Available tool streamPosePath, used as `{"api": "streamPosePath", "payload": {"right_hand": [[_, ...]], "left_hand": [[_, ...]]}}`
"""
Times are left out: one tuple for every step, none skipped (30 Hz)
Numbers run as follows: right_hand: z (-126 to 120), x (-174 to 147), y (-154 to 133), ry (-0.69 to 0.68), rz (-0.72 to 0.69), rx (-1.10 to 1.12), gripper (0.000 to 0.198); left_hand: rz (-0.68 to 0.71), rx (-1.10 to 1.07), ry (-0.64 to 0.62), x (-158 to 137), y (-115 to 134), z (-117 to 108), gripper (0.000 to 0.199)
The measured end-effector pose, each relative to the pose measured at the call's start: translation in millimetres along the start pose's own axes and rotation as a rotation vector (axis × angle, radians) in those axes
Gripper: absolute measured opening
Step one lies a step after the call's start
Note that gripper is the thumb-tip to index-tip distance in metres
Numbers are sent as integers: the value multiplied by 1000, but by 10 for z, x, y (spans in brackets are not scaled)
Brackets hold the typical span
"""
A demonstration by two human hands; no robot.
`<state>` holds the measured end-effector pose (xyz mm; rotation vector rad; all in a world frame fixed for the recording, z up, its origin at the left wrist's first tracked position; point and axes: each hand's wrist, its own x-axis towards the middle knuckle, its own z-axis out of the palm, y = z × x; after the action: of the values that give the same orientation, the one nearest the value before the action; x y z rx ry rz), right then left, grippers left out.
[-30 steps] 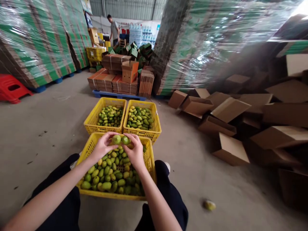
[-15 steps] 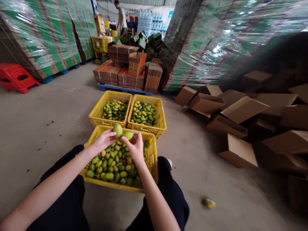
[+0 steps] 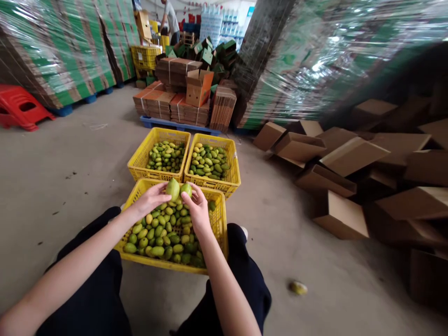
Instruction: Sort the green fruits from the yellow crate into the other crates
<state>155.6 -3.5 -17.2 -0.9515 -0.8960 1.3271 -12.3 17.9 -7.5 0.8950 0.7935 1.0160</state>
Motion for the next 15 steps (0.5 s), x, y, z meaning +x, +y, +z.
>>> {"api": "streamPosePath", "payload": {"right_hand": [[-10, 0, -3, -9, -33, -30, 45], [-20, 0, -5, -19, -62, -61, 45], [-28, -1, -5, -25, -88, -88, 44], [-34, -2, -5, -26, -113, -109, 43], [-37, -5, -5, -26, -136, -123, 42], [-37, -8, -5, -27, -155, -132, 41], [-36, -13, -7, -29, -168, -135, 40], [-34, -18, -11, -30, -173, -137, 40], [-32, -25, -17, -28, -173, -138, 39], [-31, -32, -25, -20, -166, -141, 39], [-30, -39, -34, -7, -155, -146, 39], [-29, -46, -43, 8, -140, -148, 39], [-29, -50, -50, 19, -120, -143, 38], [-28, -52, -54, 21, -90, -129, 38], [-25, -52, -54, 14, -51, -101, 36]], "left_hand": [[54, 68, -14, -5, 0, -2, 49], [98, 128, -19, -7, -1, -6, 53], [132, 177, -18, -7, -4, -12, 54], [157, 212, -13, -5, -8, -20, 54], [177, 235, -6, -3, -13, -27, 52], [193, 247, 1, -2, -19, -34, 51], [205, 253, 8, -1, -25, -39, 49], [214, 254, 11, -3, -31, -41, 48], [216, 249, 9, -5, -38, -40, 48], [210, 233, 2, -8, -44, -37, 49], [197, 201, -9, -10, -50, -30, 50], [179, 147, -17, -10, -55, -23, 51], [156, 75, -18, -8, -61, -14, 51], [126, -11, -12, -3, -65, -6, 48], [87, -102, 1, 5, -69, 1, 43]]}}
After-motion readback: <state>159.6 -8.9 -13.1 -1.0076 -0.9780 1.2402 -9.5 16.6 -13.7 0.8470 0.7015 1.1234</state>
